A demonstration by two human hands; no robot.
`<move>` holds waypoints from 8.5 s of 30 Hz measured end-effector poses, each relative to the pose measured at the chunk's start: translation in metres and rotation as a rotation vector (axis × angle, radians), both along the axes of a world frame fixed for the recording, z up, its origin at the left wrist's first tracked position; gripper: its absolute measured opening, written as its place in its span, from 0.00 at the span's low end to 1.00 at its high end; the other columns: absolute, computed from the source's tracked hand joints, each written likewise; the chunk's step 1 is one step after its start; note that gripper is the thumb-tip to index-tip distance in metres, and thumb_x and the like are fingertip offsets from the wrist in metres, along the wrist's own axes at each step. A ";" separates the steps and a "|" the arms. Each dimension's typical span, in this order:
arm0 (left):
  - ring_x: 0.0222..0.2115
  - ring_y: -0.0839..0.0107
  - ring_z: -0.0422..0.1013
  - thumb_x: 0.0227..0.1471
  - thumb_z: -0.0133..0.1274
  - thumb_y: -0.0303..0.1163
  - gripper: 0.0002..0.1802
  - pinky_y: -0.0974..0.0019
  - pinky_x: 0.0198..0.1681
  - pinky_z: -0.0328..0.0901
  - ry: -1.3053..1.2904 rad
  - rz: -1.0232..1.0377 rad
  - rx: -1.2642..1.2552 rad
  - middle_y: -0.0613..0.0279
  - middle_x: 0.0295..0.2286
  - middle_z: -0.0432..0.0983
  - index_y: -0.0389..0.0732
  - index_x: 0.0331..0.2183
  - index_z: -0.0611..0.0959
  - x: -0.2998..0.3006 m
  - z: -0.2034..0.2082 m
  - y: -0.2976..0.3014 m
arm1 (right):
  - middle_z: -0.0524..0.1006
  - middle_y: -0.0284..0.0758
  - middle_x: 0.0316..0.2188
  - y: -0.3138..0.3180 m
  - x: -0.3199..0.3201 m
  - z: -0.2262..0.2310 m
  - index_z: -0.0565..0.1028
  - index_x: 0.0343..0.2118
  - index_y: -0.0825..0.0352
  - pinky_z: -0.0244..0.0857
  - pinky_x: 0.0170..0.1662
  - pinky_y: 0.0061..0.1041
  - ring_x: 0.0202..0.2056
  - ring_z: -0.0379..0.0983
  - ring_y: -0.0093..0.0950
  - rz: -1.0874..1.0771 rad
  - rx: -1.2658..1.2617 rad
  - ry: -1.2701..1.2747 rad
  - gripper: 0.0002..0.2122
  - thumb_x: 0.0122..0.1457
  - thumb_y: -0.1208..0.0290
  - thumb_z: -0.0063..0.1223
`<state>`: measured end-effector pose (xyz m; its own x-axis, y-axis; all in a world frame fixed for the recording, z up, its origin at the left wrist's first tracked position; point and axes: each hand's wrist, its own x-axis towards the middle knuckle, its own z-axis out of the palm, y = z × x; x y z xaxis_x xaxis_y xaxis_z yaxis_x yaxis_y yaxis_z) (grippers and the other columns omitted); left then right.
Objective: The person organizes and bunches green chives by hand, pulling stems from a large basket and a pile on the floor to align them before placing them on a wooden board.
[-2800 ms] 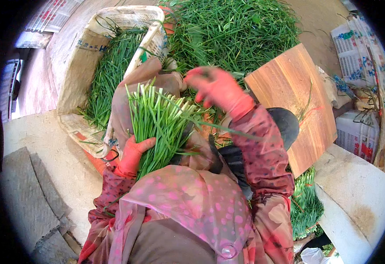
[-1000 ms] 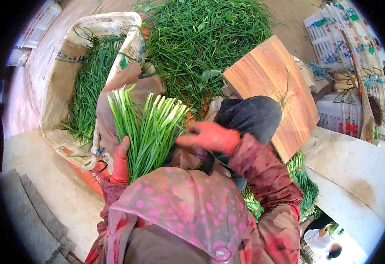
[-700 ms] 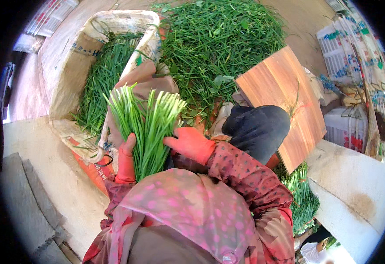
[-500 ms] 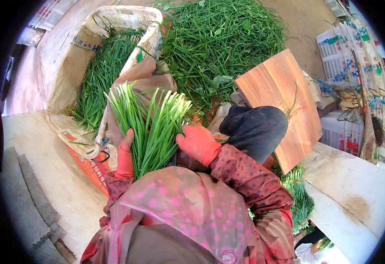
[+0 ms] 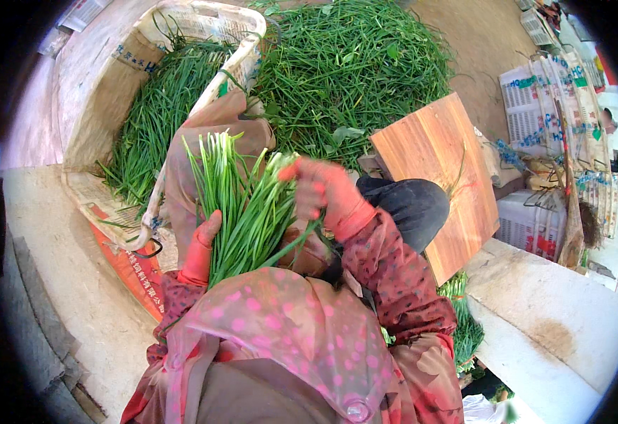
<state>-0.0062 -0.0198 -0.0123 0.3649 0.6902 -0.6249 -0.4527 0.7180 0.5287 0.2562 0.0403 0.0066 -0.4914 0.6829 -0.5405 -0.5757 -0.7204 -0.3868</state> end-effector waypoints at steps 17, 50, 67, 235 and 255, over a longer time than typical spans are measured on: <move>0.39 0.71 0.73 0.56 0.48 0.47 0.27 0.65 0.45 0.67 0.034 -0.079 -0.066 0.60 0.42 0.74 0.36 0.49 0.73 -0.006 0.005 0.011 | 0.77 0.38 0.30 0.042 -0.026 -0.016 0.77 0.36 0.58 0.65 0.45 0.39 0.42 0.71 0.40 0.607 1.621 -1.110 0.13 0.46 0.61 0.58; 0.36 0.60 0.74 0.43 0.58 0.32 0.30 0.57 0.40 0.71 0.009 -0.148 -0.052 0.51 0.41 0.75 0.30 0.48 0.71 -0.084 -0.108 -0.020 | 0.76 0.31 0.37 -0.020 -0.035 -0.012 0.69 0.51 0.65 0.67 0.37 0.21 0.34 0.71 0.20 0.122 0.433 -0.339 0.24 0.49 0.71 0.61; 0.33 0.67 0.74 0.41 0.59 0.32 0.26 0.63 0.37 0.70 0.364 -0.331 0.254 0.57 0.37 0.77 0.33 0.44 0.76 -0.051 -0.049 0.007 | 0.75 0.42 0.20 0.006 -0.025 0.008 0.76 0.35 0.71 0.67 0.29 0.31 0.23 0.74 0.34 0.761 0.824 -1.505 0.24 0.48 0.50 0.55; 0.34 0.78 0.71 0.55 0.52 0.32 0.14 0.71 0.37 0.68 -0.121 -0.507 0.353 0.67 0.34 0.75 0.37 0.43 0.76 0.063 -0.003 0.081 | 0.77 0.38 0.28 -0.009 -0.037 0.040 0.72 0.32 0.70 0.71 0.36 0.26 0.30 0.76 0.27 -0.193 0.616 -0.388 0.08 0.50 0.76 0.57; 0.32 0.78 0.71 0.50 0.52 0.28 0.11 0.72 0.37 0.65 0.309 -0.758 0.436 0.66 0.30 0.76 0.34 0.36 0.80 0.036 0.018 0.092 | 0.77 0.40 0.29 -0.016 -0.019 -0.006 0.73 0.36 0.73 0.70 0.40 0.25 0.33 0.76 0.28 -0.289 0.356 -0.280 0.09 0.52 0.78 0.53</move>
<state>0.0296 0.0720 0.0054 0.6751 0.5323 -0.5108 0.2628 0.4734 0.8407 0.2370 0.0246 0.0006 -0.1267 0.9339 -0.3343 -0.5706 -0.3443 -0.7456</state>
